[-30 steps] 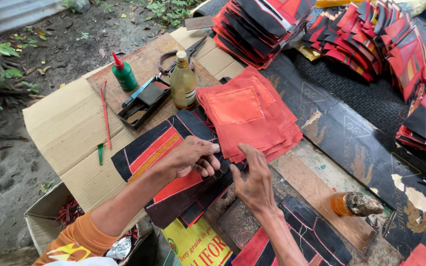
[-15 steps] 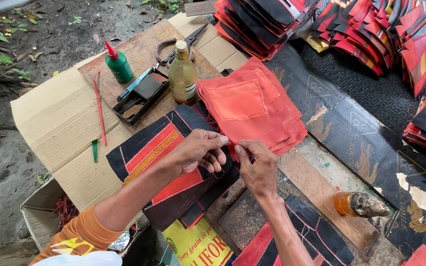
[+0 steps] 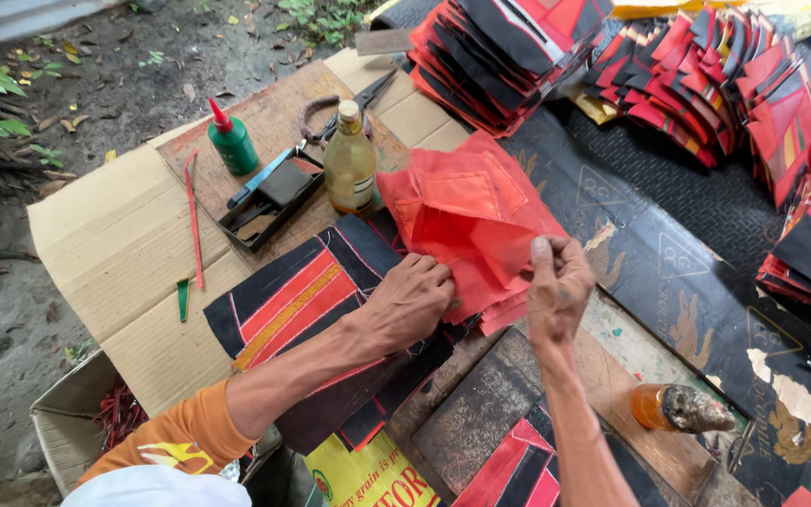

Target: The person assembles small red fabric pouches by hand. They align a black zipper on the pouch, press it into place, and use a small stone to rub and secure the seam. The finished pouches are stacked on the table.

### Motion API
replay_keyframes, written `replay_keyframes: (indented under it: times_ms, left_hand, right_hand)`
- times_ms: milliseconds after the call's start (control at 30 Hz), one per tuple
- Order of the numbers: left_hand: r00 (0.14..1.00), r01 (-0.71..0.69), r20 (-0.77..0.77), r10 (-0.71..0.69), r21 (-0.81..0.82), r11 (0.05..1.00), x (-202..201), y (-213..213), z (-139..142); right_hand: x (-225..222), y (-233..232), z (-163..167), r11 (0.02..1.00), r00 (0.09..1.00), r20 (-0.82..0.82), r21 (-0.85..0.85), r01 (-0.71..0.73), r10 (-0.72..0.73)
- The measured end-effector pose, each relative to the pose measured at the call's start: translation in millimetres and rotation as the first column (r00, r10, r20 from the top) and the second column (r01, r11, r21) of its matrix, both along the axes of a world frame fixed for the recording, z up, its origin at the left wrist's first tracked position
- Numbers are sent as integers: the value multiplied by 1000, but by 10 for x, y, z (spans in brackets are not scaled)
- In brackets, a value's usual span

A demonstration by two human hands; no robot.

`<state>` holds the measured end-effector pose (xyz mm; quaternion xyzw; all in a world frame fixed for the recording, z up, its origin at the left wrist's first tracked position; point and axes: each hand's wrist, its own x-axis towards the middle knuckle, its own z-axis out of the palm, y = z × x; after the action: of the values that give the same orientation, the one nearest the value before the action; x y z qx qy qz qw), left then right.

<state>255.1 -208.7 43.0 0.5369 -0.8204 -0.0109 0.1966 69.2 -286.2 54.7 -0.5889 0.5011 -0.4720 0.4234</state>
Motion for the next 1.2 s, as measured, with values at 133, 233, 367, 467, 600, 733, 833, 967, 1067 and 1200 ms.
replay_keyframes:
  times_ms: [133,233,367,467,600,733,833,967,1067,1200]
  left_hand:
    - [996,-79,48,72,164,983,-10,-385,-52]
    - [985,-115,146,90,169,979,32,-635,-61]
    - [975,-163,193,112,270,949,70,-705,-81]
    - [966,-179,246,84,391,903,46,-664,-62]
    - [969,-156,241,62,393,906,1,-651,93]
    - [970,-160,225,96,289,944,-164,-526,280]
    - [951,-102,-269,154,198,975,-548,-186,320]
    - [-216,701,-772,598,304,646,-1273,661,125]
    - [-369,878,-420,829,137,459,-1548,1108,-27]
    - [-389,916,-375,841,-57,398,-1577,1238,-198]
  right_hand:
    - [-38,-125,200,982,973,-224,-164,-93,54]
    - [-3,-221,382,954,953,-298,-299,-35,-58]
    - [-221,-386,805,796,980,89,-574,195,-175]
    - [-618,-275,1152,716,966,16,-668,203,-259]
    - [-1053,61,1621,712,985,79,-682,167,-155]
    - [-1251,373,1893,815,993,109,-570,104,-51]
    - [-1381,667,1939,908,903,411,-413,66,121]
    - [-1686,1376,1871,963,689,716,-248,101,112]
    - [-1881,2186,1460,948,636,747,-20,316,-196]
    - [-2045,3149,378,849,537,715,152,505,-448]
